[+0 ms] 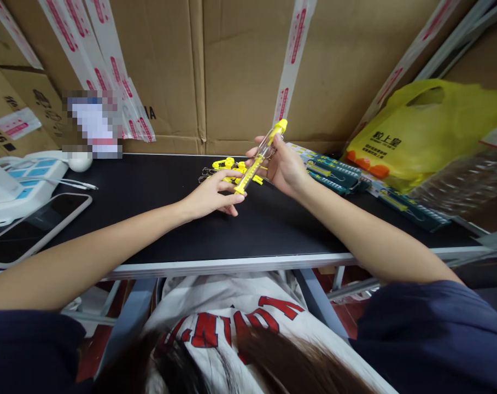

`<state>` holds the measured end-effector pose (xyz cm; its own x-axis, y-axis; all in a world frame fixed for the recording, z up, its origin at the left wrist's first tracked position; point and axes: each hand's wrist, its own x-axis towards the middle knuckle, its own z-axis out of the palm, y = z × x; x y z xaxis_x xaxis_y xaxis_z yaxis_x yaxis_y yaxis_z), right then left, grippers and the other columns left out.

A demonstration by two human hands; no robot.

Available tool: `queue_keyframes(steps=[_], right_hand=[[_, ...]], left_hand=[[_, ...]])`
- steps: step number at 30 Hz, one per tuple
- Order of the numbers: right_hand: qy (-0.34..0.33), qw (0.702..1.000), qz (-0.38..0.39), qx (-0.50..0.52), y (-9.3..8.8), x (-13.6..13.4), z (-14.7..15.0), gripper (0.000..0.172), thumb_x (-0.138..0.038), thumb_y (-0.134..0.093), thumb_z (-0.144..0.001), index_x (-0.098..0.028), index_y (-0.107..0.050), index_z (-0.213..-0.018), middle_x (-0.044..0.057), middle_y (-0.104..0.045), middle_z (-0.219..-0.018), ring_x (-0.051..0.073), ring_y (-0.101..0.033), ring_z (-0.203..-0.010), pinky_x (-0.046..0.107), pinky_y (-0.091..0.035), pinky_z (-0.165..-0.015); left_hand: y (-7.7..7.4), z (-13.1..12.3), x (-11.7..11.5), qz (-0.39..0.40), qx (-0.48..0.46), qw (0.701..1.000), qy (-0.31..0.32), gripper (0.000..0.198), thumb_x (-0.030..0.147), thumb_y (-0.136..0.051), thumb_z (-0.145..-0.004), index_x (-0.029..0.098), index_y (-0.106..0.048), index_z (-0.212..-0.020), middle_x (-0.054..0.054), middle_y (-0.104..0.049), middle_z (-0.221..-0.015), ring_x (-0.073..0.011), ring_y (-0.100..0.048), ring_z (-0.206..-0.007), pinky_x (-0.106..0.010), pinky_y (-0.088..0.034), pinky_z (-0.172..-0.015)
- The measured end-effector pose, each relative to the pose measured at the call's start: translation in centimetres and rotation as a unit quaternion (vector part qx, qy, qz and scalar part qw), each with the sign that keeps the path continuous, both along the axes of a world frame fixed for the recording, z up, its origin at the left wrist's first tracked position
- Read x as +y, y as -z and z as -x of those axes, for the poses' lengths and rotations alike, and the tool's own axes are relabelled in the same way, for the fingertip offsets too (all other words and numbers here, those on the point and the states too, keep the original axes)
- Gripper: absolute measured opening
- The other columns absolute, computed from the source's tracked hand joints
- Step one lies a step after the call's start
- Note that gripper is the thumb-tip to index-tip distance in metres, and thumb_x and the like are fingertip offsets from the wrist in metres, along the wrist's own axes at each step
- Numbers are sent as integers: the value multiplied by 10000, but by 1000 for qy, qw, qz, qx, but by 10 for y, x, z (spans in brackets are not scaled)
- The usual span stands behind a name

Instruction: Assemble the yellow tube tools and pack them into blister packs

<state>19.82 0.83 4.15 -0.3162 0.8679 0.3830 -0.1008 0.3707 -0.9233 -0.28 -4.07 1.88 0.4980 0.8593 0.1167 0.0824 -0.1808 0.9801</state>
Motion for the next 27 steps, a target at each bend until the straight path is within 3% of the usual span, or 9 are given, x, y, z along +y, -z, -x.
queue_keyframes(steps=[5,10,14,21,27], right_hand=[[20,1000,7,18,-1,9,-8,585,-773,-478,-830,-248,-504,-1086,15,-712,-819,172,-692,-767,306,-541,-677],[34,999,22,19,-1,9,-7,592,-789,-455,-823,-238,-497,-1034,28,-707,-835,178,-685,-749,314,-543,-660],[54,998,-17,0,-7,16,-15,599,-791,-445,-830,-241,-509,-1059,21,-693,-822,172,-683,-748,308,-530,-658],[37,999,-3,11,-6,10,-10,591,-777,-460,-837,-235,-528,-1061,23,-697,-835,172,-692,-754,314,-551,-654],[56,997,-17,43,-10,11,-13,587,-778,-441,-845,-236,-527,-1052,26,-706,-854,172,-696,-774,305,-552,-659]], left_hand=[[5,0,2,-38,-14,999,23,617,179,-769,-734,247,-477,-1273,-72,-572,-1235,-101,-719,-751,-329,-610,-788],[5,-2,-8,-13,17,999,50,595,239,-736,-791,261,-459,-1316,-105,-586,-1277,-104,-717,-717,-298,-609,-716],[-1,-5,-18,7,29,997,71,679,266,-741,-800,279,-417,-1397,-143,-607,-1297,-117,-721,-686,-313,-607,-687],[-9,-5,-18,18,29,999,38,763,235,-726,-803,318,-353,-1464,-154,-572,-1354,-136,-734,-668,-337,-610,-691],[-9,-4,-21,1,38,998,49,773,244,-742,-791,296,-375,-1470,-150,-626,-1279,-132,-721,-632,-318,-608,-636]])
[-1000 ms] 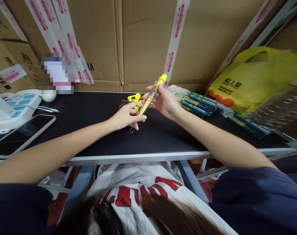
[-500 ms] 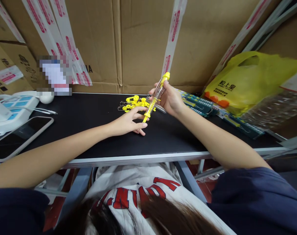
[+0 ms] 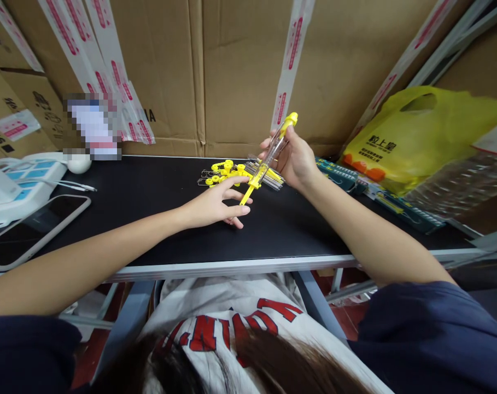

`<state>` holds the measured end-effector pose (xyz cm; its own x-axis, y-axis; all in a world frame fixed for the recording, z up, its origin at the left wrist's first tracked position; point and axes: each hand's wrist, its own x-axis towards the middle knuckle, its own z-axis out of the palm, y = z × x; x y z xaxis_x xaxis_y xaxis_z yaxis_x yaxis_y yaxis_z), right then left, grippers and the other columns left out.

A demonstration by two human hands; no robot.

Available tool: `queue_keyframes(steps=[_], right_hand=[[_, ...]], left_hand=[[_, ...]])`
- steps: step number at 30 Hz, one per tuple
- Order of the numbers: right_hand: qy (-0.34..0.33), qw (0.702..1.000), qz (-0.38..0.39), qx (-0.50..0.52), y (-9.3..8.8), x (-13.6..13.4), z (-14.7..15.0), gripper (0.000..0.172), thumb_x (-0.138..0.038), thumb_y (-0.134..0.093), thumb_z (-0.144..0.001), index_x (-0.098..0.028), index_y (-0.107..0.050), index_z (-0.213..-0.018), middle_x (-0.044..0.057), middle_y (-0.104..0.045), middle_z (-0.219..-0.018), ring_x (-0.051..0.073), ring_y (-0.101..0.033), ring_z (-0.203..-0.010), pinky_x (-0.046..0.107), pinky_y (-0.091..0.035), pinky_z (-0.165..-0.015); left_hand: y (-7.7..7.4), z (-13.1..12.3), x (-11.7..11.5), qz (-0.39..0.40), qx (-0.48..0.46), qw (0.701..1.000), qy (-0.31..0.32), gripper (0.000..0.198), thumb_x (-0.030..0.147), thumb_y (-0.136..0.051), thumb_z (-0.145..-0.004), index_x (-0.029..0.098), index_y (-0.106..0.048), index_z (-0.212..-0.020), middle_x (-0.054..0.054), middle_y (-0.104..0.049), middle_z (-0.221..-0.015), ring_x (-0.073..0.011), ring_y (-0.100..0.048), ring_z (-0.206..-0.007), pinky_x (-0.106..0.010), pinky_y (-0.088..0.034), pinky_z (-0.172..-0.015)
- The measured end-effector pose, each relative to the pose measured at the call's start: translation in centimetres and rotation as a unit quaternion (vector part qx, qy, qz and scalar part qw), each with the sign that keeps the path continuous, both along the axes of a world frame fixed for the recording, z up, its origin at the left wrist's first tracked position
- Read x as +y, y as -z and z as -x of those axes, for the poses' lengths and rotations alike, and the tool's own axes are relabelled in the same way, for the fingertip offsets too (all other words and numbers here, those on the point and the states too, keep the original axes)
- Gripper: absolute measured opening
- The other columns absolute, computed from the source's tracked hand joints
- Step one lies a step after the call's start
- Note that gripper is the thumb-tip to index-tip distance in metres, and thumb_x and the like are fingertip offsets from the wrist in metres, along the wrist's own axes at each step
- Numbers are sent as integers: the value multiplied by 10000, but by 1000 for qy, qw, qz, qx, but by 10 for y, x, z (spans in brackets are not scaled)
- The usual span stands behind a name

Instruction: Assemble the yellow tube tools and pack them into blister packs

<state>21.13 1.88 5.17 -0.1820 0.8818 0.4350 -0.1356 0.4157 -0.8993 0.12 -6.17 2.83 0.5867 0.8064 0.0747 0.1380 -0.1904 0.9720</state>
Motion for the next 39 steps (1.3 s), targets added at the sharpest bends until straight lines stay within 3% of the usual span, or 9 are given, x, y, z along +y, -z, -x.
queue_keyframes(steps=[16,21,26,32,36,39], right_hand=[[-11,1000,1,4,3,-1,4,625,-815,-467,-799,-241,-539,-1035,30,-699,-852,177,-680,-772,304,-524,-652],[32,997,-51,-50,6,3,3,668,-828,-448,-798,-254,-591,-1109,55,-682,-907,210,-649,-904,321,-520,-675],[-29,997,-35,-66,15,-14,18,607,-775,-556,-786,-248,-637,-1076,33,-642,-839,182,-616,-779,330,-546,-663],[-140,990,26,3,22,-36,32,480,-572,-765,-736,-212,-622,-1019,-14,-649,-786,114,-644,-694,288,-592,-720],[-150,988,34,-25,28,-35,33,420,-503,-772,-747,-185,-637,-987,0,-662,-795,101,-627,-674,245,-579,-649],[-164,980,-4,-113,23,-24,24,418,-446,-737,-770,-192,-635,-1087,21,-670,-869,121,-618,-728,258,-573,-647]], left_hand=[[1,1,2,-1,30,1000,-7,800,292,-756,-784,257,-358,-1477,-154,-663,-1236,-139,-714,-596,-300,-591,-593],[-4,11,9,-83,66,992,-65,728,322,-732,-808,251,-407,-1455,-113,-689,-1154,-104,-675,-529,-278,-585,-559],[-8,25,23,-158,90,975,-131,607,397,-671,-858,235,-450,-1399,-105,-693,-1144,-66,-616,-488,-202,-511,-441],[-3,22,30,-141,17,988,-65,597,465,-596,-894,219,-419,-1409,-136,-670,-1206,-156,-731,-754,-231,-560,-574],[1,22,32,-173,38,984,-34,526,399,-598,-897,211,-471,-1372,-120,-677,-1157,-127,-717,-686,-202,-526,-528],[2,24,35,-199,59,977,-46,407,314,-587,-895,184,-521,-1275,-100,-680,-1109,-100,-691,-651,-186,-499,-506]])
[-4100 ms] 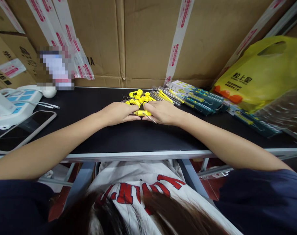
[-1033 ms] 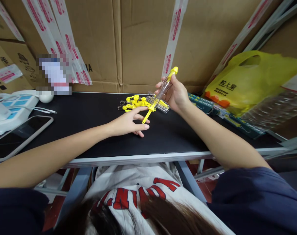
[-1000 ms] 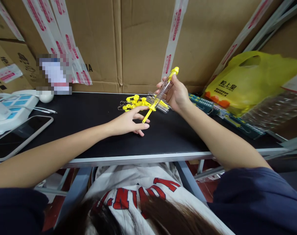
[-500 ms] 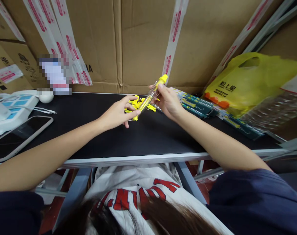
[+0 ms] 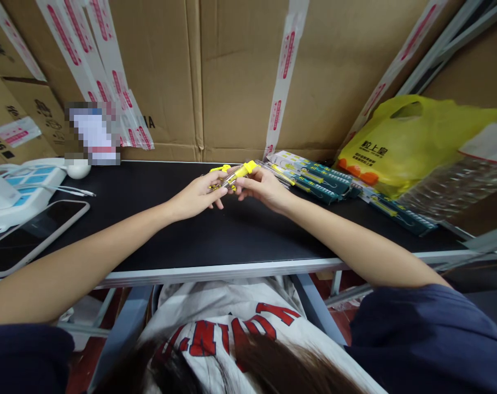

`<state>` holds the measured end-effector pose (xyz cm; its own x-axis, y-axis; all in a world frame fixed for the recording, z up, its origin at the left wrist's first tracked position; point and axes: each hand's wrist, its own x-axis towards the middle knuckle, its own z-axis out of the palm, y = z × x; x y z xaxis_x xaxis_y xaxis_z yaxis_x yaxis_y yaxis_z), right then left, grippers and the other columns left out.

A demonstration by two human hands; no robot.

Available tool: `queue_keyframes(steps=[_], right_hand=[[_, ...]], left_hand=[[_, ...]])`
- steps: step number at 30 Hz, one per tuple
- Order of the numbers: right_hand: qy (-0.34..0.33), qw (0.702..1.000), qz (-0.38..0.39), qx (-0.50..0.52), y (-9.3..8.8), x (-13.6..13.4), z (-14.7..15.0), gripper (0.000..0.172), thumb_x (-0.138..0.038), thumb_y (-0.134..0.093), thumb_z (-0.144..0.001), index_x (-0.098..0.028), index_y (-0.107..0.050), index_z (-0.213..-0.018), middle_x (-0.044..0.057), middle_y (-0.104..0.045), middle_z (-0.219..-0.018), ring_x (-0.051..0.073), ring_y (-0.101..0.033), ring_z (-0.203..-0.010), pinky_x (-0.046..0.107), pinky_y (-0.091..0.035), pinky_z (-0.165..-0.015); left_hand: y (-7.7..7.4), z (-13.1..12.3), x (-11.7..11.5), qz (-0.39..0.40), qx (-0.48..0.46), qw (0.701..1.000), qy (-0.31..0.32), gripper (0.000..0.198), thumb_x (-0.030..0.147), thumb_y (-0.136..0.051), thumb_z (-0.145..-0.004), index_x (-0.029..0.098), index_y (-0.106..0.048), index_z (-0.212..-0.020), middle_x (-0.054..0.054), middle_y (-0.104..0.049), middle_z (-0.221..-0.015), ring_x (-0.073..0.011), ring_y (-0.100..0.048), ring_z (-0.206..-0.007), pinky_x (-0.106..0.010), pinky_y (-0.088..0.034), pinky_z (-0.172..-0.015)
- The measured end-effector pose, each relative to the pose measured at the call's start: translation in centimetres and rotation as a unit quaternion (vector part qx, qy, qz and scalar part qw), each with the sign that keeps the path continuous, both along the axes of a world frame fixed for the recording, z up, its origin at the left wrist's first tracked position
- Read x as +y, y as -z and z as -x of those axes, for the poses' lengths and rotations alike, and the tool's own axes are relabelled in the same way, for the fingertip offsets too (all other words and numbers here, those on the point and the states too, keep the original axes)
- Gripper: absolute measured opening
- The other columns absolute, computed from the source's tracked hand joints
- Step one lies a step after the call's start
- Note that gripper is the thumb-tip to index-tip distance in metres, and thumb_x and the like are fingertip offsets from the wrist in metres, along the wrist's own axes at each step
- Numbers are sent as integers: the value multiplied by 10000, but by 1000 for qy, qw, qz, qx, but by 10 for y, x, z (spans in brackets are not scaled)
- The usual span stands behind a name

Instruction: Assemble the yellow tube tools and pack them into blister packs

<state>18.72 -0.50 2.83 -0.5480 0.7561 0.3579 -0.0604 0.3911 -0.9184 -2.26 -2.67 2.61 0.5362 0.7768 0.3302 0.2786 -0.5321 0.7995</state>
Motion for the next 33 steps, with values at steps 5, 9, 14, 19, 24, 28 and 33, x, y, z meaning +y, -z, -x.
queue_keyframes(steps=[5,9,14,19,24,28,33], right_hand=[[200,916,-247,-246,-28,30,-49,506,-287,-622,-806,-206,-539,-1298,113,-627,-1162,231,-615,-987,403,-536,-854],[440,673,-263,-533,-39,53,-95,408,-307,-585,-852,-105,-591,-1207,216,-585,-1235,361,-539,-1163,518,-460,-933],[442,584,-170,-660,-33,66,-115,547,-438,-636,-856,-93,-563,-1274,226,-575,-1270,348,-559,-1161,458,-487,-905],[456,583,-150,-655,-30,72,-116,688,-495,-648,-852,-42,-498,-1348,273,-502,-1353,374,-505,-1239,475,-474,-957],[459,610,-146,-629,-25,80,-121,826,-613,-615,-837,-4,-446,-1370,312,-483,-1342,410,-465,-1264,527,-448,-970],[462,613,-150,-624,-22,85,-127,922,-710,-596,-792,-3,-448,-1365,331,-467,-1343,436,-468,-1239,544,-442,-940],[450,608,-143,-638,-27,84,-129,808,-635,-655,-787,-16,-525,-1289,309,-530,-1277,419,-495,-1213,513,-442,-944]], left_hand=[[-1,4,3,-32,13,998,-48,326,244,-542,-898,165,-504,-1212,-75,-685,-1020,-78,-639,-594,-199,-487,-513],[-4,6,1,-59,36,994,-89,373,240,-545,-884,168,-499,-1247,-31,-670,-908,-64,-558,-527,-217,-465,-530],[-5,8,0,-98,41,989,-105,353,363,-519,-926,159,-551,-1213,-11,-653,-807,-93,-577,-629,-233,-467,-637],[-5,10,2,-112,47,986,-110,419,393,-506,-942,174,-540,-1297,0,-628,-748,-104,-578,-645,-225,-455,-627],[-6,12,3,-127,53,982,-127,401,410,-487,-951,169,-544,-1266,-49,-699,-877,-114,-592,-675,-235,-471,-650],[-6,12,4,-162,60,975,-137,360,397,-482,-948,164,-570,-1208,-71,-697,-981,-118,-593,-696,-237,-466,-659],[-6,11,3,-179,69,970,-147,359,386,-463,-946,156,-572,-1199,-70,-674,-967,-146,-592,-759,-256,-454,-683]])
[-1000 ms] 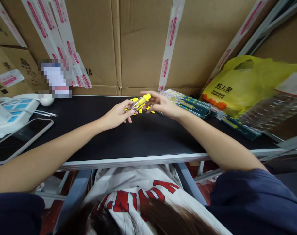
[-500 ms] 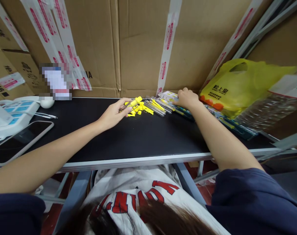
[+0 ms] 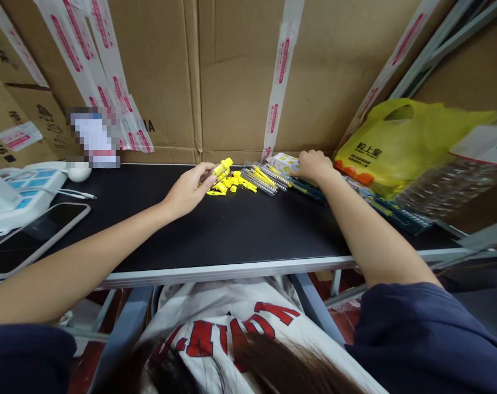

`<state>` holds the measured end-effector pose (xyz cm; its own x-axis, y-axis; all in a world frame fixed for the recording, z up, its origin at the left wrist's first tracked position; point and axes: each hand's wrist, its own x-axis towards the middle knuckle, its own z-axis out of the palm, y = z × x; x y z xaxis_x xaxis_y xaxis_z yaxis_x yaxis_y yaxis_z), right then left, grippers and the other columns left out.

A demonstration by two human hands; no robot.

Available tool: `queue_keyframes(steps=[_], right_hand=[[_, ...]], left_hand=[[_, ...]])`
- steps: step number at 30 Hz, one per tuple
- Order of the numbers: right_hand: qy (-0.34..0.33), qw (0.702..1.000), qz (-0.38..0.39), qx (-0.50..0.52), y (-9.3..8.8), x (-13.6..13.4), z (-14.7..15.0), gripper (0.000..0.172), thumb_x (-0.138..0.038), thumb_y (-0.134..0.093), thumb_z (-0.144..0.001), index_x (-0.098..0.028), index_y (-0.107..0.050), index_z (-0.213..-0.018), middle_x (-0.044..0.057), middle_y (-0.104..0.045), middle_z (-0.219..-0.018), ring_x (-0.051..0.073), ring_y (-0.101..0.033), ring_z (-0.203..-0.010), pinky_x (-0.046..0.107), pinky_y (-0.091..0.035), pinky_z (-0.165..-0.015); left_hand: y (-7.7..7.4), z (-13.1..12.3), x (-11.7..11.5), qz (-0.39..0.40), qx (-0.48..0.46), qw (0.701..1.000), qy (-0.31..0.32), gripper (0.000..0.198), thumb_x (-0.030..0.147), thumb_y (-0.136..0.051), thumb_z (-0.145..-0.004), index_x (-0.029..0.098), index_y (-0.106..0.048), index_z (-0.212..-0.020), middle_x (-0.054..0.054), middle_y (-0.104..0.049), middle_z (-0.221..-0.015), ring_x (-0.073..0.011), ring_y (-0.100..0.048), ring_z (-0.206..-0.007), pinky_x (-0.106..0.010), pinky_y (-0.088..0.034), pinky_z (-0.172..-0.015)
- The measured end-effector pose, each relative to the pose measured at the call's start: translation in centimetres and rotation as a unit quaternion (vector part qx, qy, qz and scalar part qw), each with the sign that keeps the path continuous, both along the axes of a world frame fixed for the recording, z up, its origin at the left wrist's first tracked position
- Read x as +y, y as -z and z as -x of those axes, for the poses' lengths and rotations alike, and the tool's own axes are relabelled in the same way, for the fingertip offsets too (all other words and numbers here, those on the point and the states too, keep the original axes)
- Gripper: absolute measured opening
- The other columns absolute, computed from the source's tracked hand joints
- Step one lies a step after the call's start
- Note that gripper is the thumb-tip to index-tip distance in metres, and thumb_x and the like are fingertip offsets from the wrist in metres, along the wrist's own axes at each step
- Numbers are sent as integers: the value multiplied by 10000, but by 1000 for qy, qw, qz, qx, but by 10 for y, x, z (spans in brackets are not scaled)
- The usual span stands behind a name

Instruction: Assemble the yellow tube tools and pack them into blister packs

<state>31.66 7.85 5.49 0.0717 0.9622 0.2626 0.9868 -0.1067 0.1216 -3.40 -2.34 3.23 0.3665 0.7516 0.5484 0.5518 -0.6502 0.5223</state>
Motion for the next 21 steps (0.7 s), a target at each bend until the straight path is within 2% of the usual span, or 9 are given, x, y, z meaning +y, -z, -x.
queue_keyframes(steps=[2,4,7,10,12,16,19,21], right_hand=[[-15,1000,-20,6,-6,-6,3,695,-562,-660,-806,-41,-541,-1249,293,-545,-1247,401,-536,-1154,493,-453,-912],[-59,996,-65,21,-13,-15,10,572,-493,-636,-829,-83,-541,-1215,263,-553,-1227,363,-581,-1060,470,-462,-867],[-209,971,-97,69,-20,-35,33,400,-403,-634,-812,-156,-547,-1114,180,-592,-1153,289,-595,-959,404,-462,-814],[-390,912,11,123,-16,-55,62,346,-369,-648,-765,-198,-528,-1040,91,-636,-1008,227,-586,-854,332,-451,-751],[-449,880,77,132,-9,-65,77,338,-364,-642,-750,-206,-514,-1020,66,-633,-965,209,-569,-808,310,-440,-717],[-469,869,113,109,1,-76,91,331,-322,-616,-745,-195,-512,-1032,64,-629,-957,199,-551,-774,294,-418,-681],[-461,876,98,97,1,-77,91,372,-348,-604,-773,-184,-528,-1099,75,-645,-962,203,-557,-761,294,-407,-676],[-459,879,81,98,0,-77,89,411,-426,-592,-817,-178,-542,-1140,92,-657,-985,213,-571,-773,299,-406,-682]], left_hand=[[-2,0,-1,-7,-3,1000,-8,364,403,-458,-945,154,-580,-1181,-64,-665,-968,-151,-578,-779,-262,-442,-696],[-4,0,-2,-13,-8,1000,-22,360,423,-464,-941,150,-589,-1138,-50,-649,-929,-149,-553,-772,-269,-425,-706],[-7,1,-3,-30,-26,998,-43,314,445,-546,-893,164,-584,-1027,-20,-612,-849,-142,-514,-744,-272,-400,-703],[-9,1,-4,-42,-47,997,-51,283,434,-646,-815,187,-542,-908,-5,-598,-826,-143,-502,-748,-269,-388,-694],[-10,0,-4,-40,-41,997,-49,274,400,-679,-776,194,-510,-840,-2,-590,-806,-144,-494,-738,-270,-382,-678],[-9,-2,-5,-13,3,999,-41,218,317,-642,-776,200,-458,-765,7,-575,-760,-136,-494,-695,-277,-369,-656],[-7,-1,-3,-5,14,999,-53,237,293,-633,-779,206,-417,-736,13,-576,-742,-131,-496,-672,-280,-361,-641],[-6,0,-1,-8,9,998,-68,257,288,-645,-773,208,-406,-725,15,-579,-731,-131,-497,-669,-279,-359,-634]])
